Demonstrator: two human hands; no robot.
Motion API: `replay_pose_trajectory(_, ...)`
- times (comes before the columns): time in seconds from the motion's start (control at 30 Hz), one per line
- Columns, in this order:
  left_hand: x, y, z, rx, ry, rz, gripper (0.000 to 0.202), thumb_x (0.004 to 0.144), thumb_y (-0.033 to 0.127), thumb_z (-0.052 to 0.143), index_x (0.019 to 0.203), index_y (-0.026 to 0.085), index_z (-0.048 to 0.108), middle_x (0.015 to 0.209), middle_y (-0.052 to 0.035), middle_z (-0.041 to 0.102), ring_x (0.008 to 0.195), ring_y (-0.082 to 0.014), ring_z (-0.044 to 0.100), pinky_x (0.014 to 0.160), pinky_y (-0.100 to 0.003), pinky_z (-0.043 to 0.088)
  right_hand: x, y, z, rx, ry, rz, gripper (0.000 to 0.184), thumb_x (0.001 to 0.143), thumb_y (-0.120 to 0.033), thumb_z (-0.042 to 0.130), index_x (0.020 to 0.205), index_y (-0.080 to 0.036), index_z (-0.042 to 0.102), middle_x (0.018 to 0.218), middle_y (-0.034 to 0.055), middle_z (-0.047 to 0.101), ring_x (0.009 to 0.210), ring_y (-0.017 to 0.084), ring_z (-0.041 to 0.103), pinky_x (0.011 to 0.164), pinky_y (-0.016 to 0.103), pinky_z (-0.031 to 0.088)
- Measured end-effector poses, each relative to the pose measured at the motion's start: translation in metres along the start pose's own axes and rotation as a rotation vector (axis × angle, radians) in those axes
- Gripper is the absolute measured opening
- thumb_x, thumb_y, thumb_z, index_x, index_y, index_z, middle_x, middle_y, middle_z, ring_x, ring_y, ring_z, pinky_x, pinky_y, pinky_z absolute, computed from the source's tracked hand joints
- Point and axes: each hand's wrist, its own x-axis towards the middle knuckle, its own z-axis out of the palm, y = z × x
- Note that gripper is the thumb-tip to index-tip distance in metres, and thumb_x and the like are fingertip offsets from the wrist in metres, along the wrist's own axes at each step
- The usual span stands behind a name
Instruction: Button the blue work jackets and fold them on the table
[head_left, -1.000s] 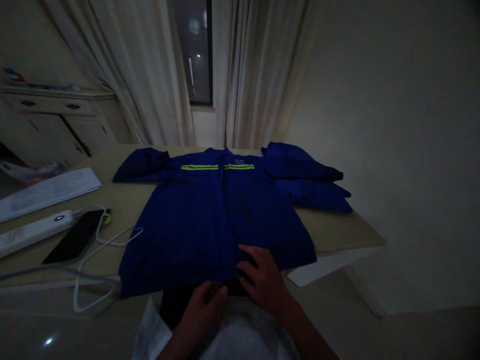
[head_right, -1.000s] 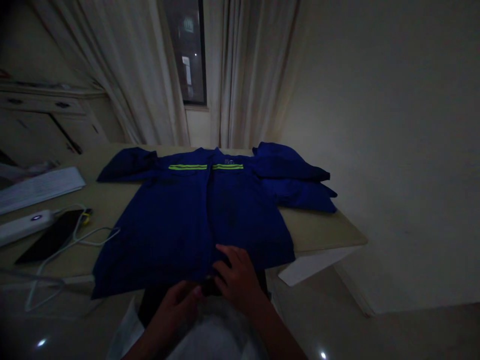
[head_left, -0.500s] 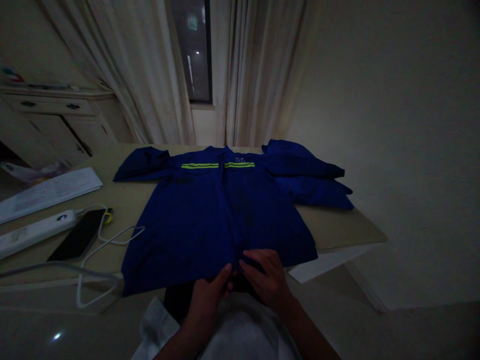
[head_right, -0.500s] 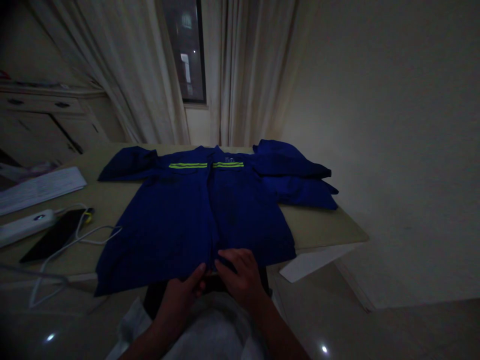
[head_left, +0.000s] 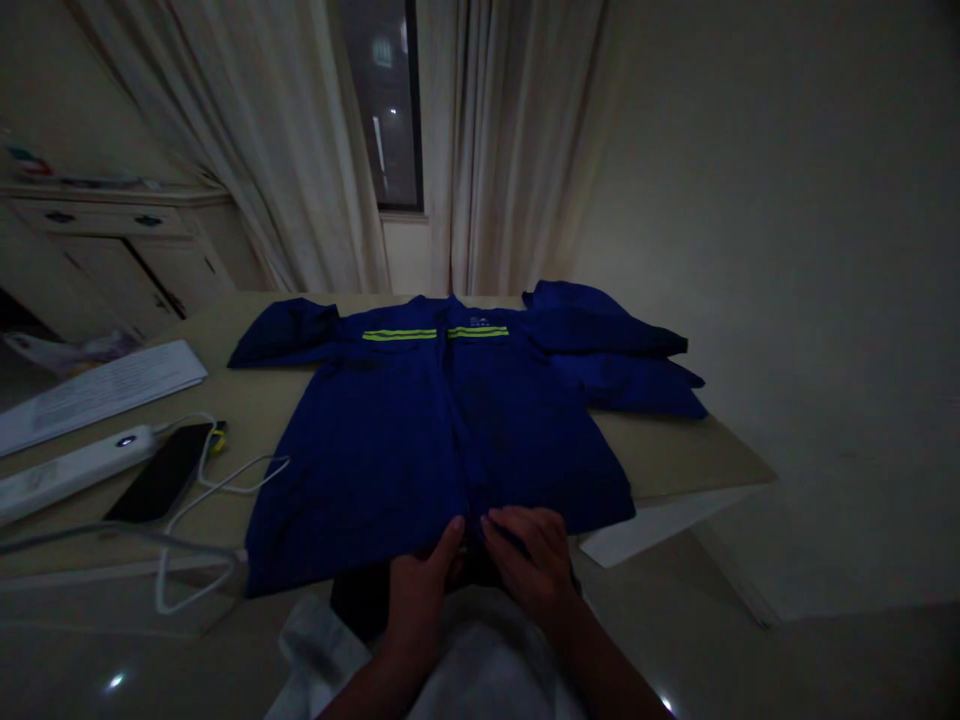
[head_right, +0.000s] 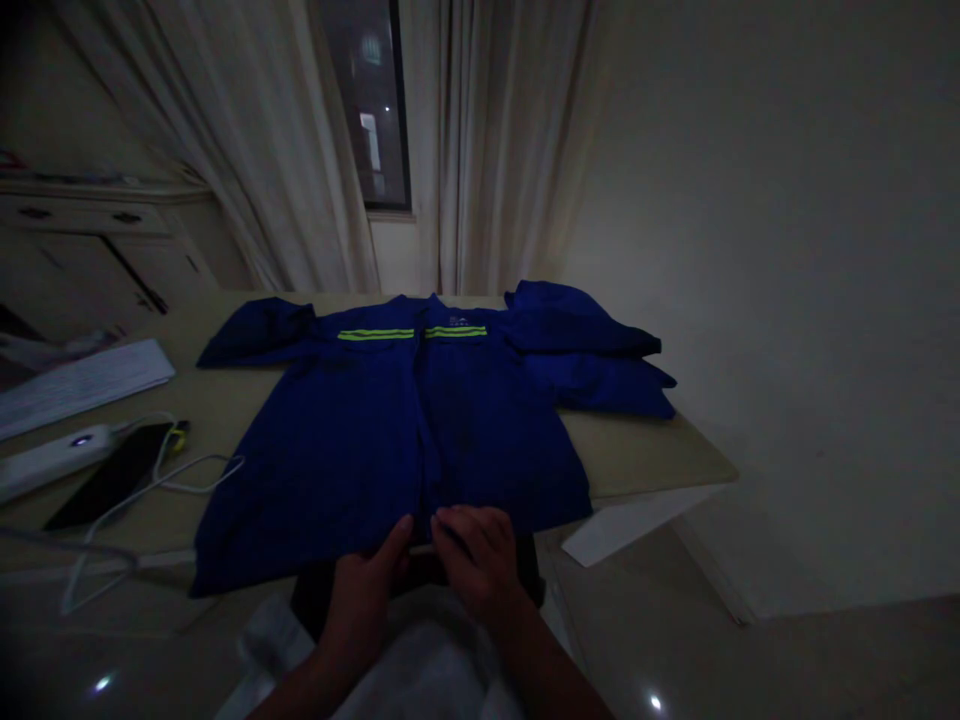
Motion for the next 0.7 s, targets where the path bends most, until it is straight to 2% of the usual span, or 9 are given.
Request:
replay_pose_trajectory(0.13,-0.003,0.004,0.004,-0.059,0.047,-0.006,0.054,0.046,0.062,0.091,0.058,0.016,0.067,0.055,-0.0001,0.059,0.052,-0.0144,0.051,0.051,-0.027,0.044,-0.003,-0.001,0.002,-0.032,-0.001,0.008,0.026,0.096,-0.013,0.071,0.119,-0.023,0.074,0.103,0.0045,0.079,0.100,0.019,0.071,0.090,0.035,0.050)
replay_pose_trajectory(0.27,-0.002,-0.001,0.005,-0.017,0.040,-0.016,0.053,0.049,0.062,0.090,0.053,0.015,0.064,0.053,-0.0008,0.058,0.051,-0.0145,0.051,0.050,-0.028,0.043,-0.010,-0.003,0.005,-0.060,0.005,0.004,0.029,0.098,-0.014,0.069,0.125,-0.024,0.073,0.103,0.0042,0.079,0.101,0.018,0.071,0.093,0.035,0.048)
replay_pose_trajectory(0.4,0.000,-0.004,0.003,-0.008,0.068,0.014,0.051,0.050,0.059,0.090,0.063,0.013,0.072,0.058,-0.0027,0.062,0.056,-0.0182,0.058,0.053,-0.029,0.045,-0.017,-0.009,0.003,-0.102,-0.025,-0.009,0.034,0.105,-0.017,0.059,0.137,-0.022,0.067,0.108,0.0055,0.079,0.104,0.019,0.069,0.097,0.036,0.044)
replay_pose_trajectory(0.5,0.000,-0.004,0.003,-0.009,0.077,0.018,0.053,0.049,0.059,0.090,0.068,0.012,0.075,0.061,-0.0049,0.066,0.063,-0.0232,0.064,0.058,-0.032,0.050,-0.019,-0.013,0.001,-0.120,-0.062,0.024,0.038,0.107,-0.019,0.054,0.144,-0.025,0.062,0.109,0.0039,0.079,0.096,0.019,0.066,0.094,0.037,0.042)
replay_pose_trajectory(0.7,-0.001,-0.005,0.002,0.003,0.027,0.024,0.055,0.053,0.064,0.088,0.064,0.012,0.074,0.060,-0.0061,0.068,0.061,-0.0237,0.065,0.059,-0.033,0.052,-0.023,-0.019,0.007,-0.102,-0.066,0.106,0.044,0.108,-0.022,0.053,0.151,-0.033,0.056,0.107,0.0007,0.079,0.088,0.021,0.064,0.086,0.040,0.040)
